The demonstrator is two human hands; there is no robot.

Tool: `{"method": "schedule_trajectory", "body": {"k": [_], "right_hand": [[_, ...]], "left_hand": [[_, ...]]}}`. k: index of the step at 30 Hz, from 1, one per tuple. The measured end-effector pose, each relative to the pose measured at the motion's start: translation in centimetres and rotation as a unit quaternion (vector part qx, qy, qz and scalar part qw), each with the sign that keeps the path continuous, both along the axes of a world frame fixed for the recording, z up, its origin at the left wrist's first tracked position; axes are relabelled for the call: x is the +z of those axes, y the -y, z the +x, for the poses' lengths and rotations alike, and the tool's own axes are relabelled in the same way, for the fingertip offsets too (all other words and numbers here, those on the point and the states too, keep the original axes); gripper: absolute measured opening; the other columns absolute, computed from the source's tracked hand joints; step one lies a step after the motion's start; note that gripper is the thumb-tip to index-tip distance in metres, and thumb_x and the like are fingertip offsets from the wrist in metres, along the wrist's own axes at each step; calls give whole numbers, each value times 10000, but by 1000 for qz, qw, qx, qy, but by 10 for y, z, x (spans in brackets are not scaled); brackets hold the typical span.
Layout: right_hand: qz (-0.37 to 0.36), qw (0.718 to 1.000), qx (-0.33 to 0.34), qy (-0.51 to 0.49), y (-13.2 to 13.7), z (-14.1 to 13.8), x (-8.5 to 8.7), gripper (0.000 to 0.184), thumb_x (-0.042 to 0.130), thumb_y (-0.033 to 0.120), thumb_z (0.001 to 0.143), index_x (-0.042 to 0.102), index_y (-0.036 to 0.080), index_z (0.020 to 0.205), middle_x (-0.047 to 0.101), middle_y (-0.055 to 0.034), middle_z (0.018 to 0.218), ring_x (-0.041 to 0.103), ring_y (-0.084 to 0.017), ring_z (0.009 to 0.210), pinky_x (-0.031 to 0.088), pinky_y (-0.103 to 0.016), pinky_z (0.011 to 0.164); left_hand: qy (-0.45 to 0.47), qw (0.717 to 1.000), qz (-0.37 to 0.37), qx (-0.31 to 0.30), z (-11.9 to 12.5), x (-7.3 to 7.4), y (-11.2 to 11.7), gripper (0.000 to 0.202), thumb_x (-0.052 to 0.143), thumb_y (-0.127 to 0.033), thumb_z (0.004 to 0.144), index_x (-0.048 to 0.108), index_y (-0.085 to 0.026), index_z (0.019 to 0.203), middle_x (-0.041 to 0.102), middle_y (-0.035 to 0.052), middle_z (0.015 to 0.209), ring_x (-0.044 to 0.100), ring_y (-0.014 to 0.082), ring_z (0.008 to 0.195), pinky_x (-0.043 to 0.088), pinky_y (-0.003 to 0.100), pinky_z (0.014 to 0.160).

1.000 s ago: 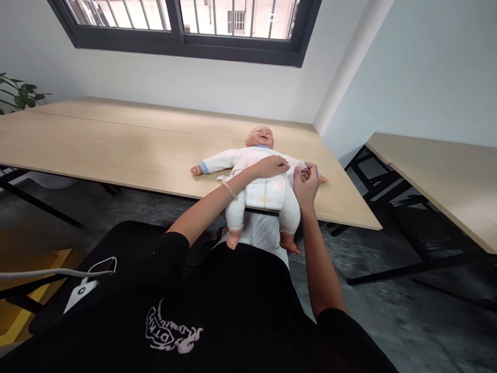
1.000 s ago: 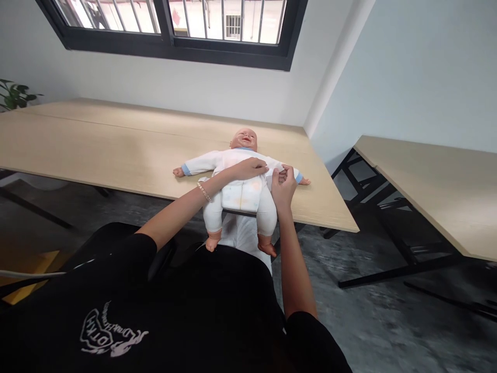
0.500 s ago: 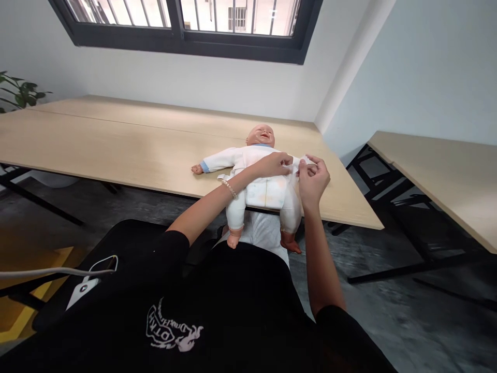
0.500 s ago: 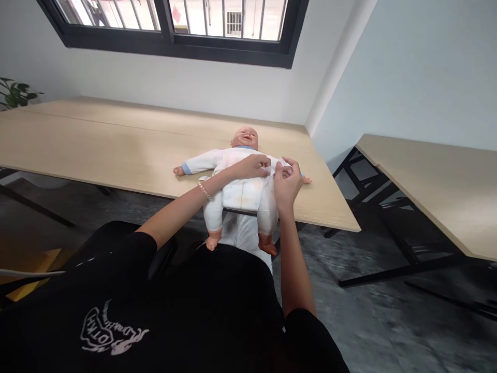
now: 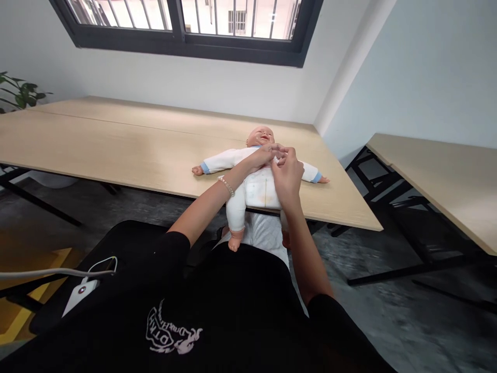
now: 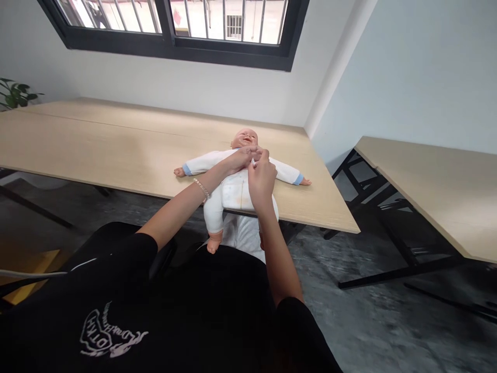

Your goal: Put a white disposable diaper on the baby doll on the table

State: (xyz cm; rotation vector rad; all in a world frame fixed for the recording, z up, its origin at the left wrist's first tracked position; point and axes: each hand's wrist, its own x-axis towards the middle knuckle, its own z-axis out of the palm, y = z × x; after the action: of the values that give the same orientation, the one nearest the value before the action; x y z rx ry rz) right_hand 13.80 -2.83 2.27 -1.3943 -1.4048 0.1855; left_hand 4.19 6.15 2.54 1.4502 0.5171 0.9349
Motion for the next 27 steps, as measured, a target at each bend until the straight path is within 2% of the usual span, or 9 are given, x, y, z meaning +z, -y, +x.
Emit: {"method": "schedule_trajectory", "body": {"k": [2,5,8,12,16,20,22,24,27], "right_hand": [[3,1000,0,-4,-1,-2,-4,250,599,154,859,576,223,1099,669,-58,829,677,-315,949,489,-566,1033],[1,1000,-7,-14,-5,1,-12,169,570,210,912,579,223,1080,701,-82,901,680,-299,910,491,-562,1030],[-2,1000,-13,5,-6,2,-15,152,554,239,945,589,224,1093,710,-80,893,682,-288,871,511,-520,997],[-45,991,-28,127,5,-10,-7,314,473,194,983,564,179,1283,726,-103,919,684,-302,922,522,-447,936],[-146,954,-55,254,20,-29,3,459,405,129,1014,464,79,1467,720,-169,981,691,-312,910,508,-382,831],[-143,944,-21,296,30,-38,-1,491,338,217,1075,417,49,1529,701,-214,1007,686,-321,911,485,-365,782],[-114,946,10,304,32,-37,-8,500,316,279,1093,444,59,1524,704,-215,1036,680,-324,949,491,-377,824],[-85,946,30,311,34,-35,-14,502,314,312,1100,477,75,1511,701,-219,1142,668,-328,1055,493,-393,912],[-59,939,35,336,35,-35,-20,499,308,289,1104,484,62,1513,652,-223,1338,603,-332,1265,446,-428,1069]], "left_hand": [[23,999,-20,18,1,0,0,83,574,-59,902,637,-112,902,612,3,782,552,90,710,443,218,732],[41,997,-31,54,4,0,0,134,550,-7,890,630,-110,862,624,12,814,587,90,755,461,220,754],[39,996,-21,77,5,-2,-1,159,540,6,883,623,-121,837,637,11,826,602,92,767,479,229,771],[47,996,-24,70,5,-4,-5,155,535,-24,918,627,-127,847,638,2,772,617,84,715,486,211,738],[52,995,-38,70,4,-4,-9,142,527,-59,942,619,-127,859,657,11,727,658,99,707,506,212,754],[69,992,-45,100,0,2,-8,122,521,-85,930,605,-141,861,658,5,731,668,119,704,531,255,771],[67,988,-15,135,-7,6,-2,110,520,-101,923,607,-151,879,660,-2,753,667,121,727,525,255,767],[39,980,48,187,-21,9,9,103,527,-115,920,615,-159,886,681,3,814,668,120,788,506,240,784],[-27,947,157,278,-49,5,31,111,534,-108,908,612,-167,856,708,25,902,664,132,844,497,252,829]]}}
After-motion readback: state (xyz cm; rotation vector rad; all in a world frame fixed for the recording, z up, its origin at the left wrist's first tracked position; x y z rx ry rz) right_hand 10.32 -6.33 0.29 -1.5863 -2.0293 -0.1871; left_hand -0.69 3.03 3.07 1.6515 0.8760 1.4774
